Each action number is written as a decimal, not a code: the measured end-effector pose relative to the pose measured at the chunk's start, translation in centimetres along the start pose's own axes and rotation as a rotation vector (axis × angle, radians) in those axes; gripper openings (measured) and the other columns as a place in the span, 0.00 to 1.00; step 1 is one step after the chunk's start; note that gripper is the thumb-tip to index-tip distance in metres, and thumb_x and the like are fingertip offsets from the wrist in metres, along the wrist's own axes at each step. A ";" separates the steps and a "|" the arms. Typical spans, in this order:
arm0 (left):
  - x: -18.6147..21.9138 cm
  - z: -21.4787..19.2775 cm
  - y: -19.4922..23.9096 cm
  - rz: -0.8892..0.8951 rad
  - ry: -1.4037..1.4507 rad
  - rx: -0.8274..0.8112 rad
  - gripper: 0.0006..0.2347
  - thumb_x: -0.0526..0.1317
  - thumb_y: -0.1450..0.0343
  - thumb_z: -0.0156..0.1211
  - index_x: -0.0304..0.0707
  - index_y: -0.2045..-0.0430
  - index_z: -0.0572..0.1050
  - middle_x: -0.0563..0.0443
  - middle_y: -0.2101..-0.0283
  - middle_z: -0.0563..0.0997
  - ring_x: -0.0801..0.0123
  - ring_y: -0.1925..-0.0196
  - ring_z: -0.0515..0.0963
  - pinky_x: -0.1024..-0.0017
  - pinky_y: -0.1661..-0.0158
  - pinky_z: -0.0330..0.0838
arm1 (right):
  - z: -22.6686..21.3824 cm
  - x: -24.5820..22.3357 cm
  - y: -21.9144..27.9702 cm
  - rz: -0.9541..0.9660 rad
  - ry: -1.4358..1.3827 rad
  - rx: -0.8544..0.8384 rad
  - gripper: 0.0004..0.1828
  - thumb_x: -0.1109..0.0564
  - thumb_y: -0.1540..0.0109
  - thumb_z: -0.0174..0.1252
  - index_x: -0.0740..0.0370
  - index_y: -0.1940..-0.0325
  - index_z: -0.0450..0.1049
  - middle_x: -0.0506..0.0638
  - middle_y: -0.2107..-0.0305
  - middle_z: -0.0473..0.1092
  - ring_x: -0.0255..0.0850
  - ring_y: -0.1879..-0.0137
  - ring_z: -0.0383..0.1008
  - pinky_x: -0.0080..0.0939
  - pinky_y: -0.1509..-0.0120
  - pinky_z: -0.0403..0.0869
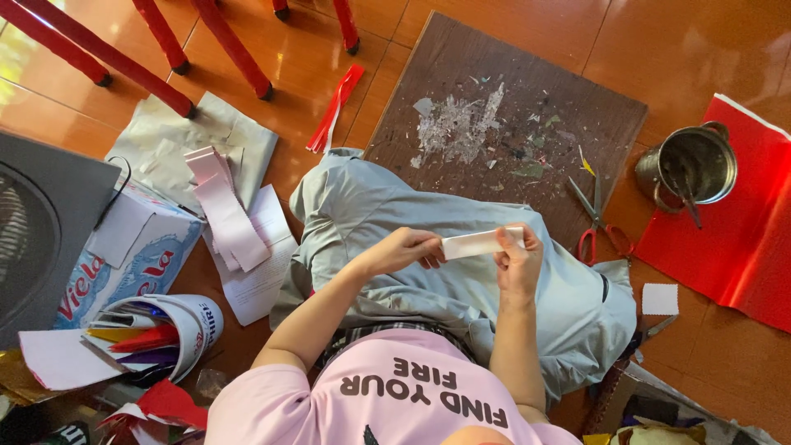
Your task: Cutting shapes out of a folded piece of paper using scissors.
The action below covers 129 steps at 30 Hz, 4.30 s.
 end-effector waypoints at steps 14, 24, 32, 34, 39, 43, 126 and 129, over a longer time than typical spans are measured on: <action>5.4 0.0 0.3 0.244 -0.367 0.182 0.14 0.33 0.27 0.61 0.37 0.46 0.77 0.47 0.58 0.86 0.72 0.60 0.84 0.72 0.57 0.77 | 1.8 -0.2 0.6 -0.019 -0.130 -0.078 0.10 0.61 0.36 0.64 0.61 0.70 0.70 0.42 0.82 0.63 0.26 0.80 0.53 0.30 0.77 0.50; 4.3 -0.4 0.7 0.184 -0.427 0.240 0.12 0.34 0.26 0.58 0.36 0.49 0.79 0.44 0.58 0.85 0.68 0.59 0.84 0.69 0.55 0.76 | 2.2 -0.4 1.1 -0.018 -0.099 -0.069 0.10 0.62 0.35 0.64 0.59 0.69 0.70 0.41 0.78 0.64 0.25 0.79 0.54 0.29 0.76 0.52; 1.1 -1.1 0.1 0.232 -0.167 0.065 0.13 0.37 0.22 0.51 0.29 0.48 0.77 0.49 0.50 0.84 0.71 0.46 0.79 0.71 0.43 0.71 | 0.8 -0.5 0.4 -0.068 -0.052 -0.072 0.07 0.62 0.37 0.65 0.60 0.66 0.72 0.43 0.77 0.67 0.26 0.78 0.56 0.28 0.76 0.54; 2.7 -1.0 0.5 0.244 -0.205 0.132 0.14 0.39 0.21 0.50 0.30 0.46 0.75 0.48 0.48 0.82 0.72 0.46 0.78 0.72 0.44 0.70 | 0.9 0.1 0.5 -0.058 -0.027 -0.082 0.07 0.62 0.38 0.65 0.60 0.66 0.72 0.42 0.77 0.67 0.26 0.78 0.56 0.28 0.76 0.54; 3.2 0.5 0.3 -0.039 -0.289 0.201 0.13 0.45 0.23 0.54 0.33 0.63 0.80 0.50 0.74 0.82 0.73 0.72 0.80 0.71 0.67 0.76 | 2.9 0.8 1.2 -0.022 0.016 -0.092 0.09 0.62 0.37 0.67 0.61 0.67 0.72 0.42 0.78 0.65 0.26 0.78 0.56 0.29 0.75 0.54; 3.1 0.3 0.1 -0.047 -0.345 0.231 0.13 0.46 0.23 0.53 0.35 0.68 0.79 0.53 0.80 0.79 0.74 0.78 0.78 0.72 0.72 0.73 | 2.9 0.1 1.3 -0.022 0.008 -0.041 0.09 0.62 0.37 0.66 0.61 0.67 0.72 0.42 0.77 0.66 0.26 0.78 0.56 0.28 0.75 0.54; -15.3 -11.1 -12.2 -0.271 0.571 0.277 0.13 0.46 0.23 0.58 0.33 0.61 0.79 0.48 0.66 0.84 0.70 0.70 0.81 0.74 0.69 0.76 | 11.5 0.1 -5.6 -0.567 1.432 -0.577 0.27 0.53 0.42 0.64 0.60 0.39 0.72 0.61 0.46 0.70 0.55 0.44 0.74 0.51 0.46 0.75; -11.5 -10.2 -11.9 -0.240 0.580 0.274 0.14 0.47 0.24 0.56 0.32 0.61 0.77 0.45 0.64 0.85 0.65 0.65 0.85 0.70 0.65 0.80 | 3.0 0.9 -10.6 -0.009 1.481 -0.439 0.26 0.47 0.36 0.59 0.53 0.35 0.70 0.53 0.42 0.71 0.48 0.42 0.75 0.46 0.41 0.76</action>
Point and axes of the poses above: each hand's wrist, its own y-axis away from the middle knuckle, its own z-axis out of the palm, x = y × z, the point moved 9 cm from there along -y, towards the middle knuckle
